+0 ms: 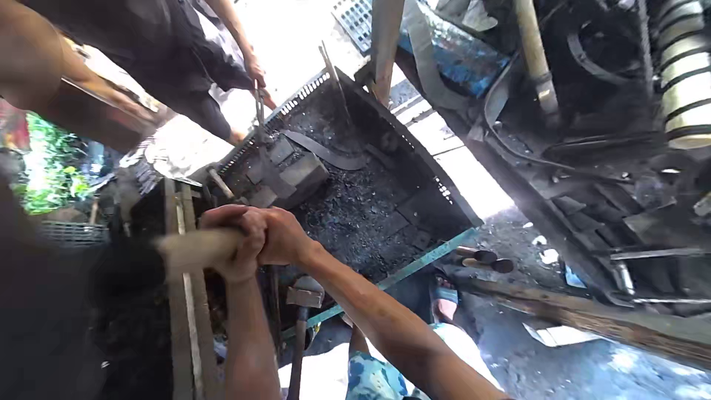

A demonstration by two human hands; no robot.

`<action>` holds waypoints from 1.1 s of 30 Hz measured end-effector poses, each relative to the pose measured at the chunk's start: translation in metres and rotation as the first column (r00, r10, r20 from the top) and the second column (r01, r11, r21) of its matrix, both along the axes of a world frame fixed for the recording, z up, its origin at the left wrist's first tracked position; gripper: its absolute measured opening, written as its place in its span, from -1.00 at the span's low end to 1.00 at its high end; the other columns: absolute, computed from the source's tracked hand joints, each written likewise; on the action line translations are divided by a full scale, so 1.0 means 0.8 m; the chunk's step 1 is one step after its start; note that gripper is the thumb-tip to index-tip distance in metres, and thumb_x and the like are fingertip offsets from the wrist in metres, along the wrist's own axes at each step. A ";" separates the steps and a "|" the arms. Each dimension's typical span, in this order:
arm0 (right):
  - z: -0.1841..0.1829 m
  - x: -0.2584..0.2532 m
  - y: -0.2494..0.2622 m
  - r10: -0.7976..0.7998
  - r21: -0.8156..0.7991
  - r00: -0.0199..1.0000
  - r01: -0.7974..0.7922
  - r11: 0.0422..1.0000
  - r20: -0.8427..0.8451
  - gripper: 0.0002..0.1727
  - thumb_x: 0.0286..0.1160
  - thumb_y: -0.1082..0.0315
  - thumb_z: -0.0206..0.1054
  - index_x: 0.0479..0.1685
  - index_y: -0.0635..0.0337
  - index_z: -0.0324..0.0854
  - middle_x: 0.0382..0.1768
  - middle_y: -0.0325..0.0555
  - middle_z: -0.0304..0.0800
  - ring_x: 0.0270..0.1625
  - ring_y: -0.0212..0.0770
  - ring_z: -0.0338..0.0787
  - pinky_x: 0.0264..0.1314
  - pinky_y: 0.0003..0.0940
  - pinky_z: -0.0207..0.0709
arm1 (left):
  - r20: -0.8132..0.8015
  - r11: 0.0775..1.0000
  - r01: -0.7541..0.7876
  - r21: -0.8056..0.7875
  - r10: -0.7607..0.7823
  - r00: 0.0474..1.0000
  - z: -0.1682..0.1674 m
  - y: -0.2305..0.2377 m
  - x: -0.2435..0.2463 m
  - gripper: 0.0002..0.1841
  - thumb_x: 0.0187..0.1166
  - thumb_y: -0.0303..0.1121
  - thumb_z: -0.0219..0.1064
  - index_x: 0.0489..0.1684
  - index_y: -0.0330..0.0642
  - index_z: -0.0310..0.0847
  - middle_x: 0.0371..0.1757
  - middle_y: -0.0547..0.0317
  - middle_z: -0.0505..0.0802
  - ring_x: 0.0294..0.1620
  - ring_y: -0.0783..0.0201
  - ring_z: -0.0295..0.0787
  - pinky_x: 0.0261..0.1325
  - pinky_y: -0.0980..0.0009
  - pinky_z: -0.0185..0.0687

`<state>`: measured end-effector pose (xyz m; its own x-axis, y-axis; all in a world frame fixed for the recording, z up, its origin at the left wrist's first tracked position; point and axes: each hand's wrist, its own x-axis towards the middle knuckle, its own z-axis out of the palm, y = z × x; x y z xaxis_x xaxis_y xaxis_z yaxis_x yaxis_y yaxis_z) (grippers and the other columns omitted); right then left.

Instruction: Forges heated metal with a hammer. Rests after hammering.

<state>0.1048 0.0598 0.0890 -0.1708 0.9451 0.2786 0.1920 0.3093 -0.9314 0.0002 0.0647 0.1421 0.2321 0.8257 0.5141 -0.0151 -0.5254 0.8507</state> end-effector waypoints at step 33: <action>0.097 -0.001 -0.058 0.046 0.243 0.999 -0.047 0.969 0.009 -0.46 -0.16 -0.04 0.68 -0.21 0.13 0.75 -0.29 -0.12 0.87 -0.14 -0.08 0.87 -0.08 0.05 0.70 | 0.002 0.994 0.068 0.081 -0.068 0.998 0.116 -0.089 -0.008 -0.54 0.45 -0.03 0.53 0.22 -0.07 0.69 -0.40 0.24 0.83 -0.41 0.26 0.76 -0.14 0.25 0.78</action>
<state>0.1042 0.0130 0.1667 -0.2141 0.8401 0.4984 0.1751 0.5350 -0.8265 -0.0058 -0.0062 0.2351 0.2839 0.7638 0.5796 -0.0567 -0.5901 0.8054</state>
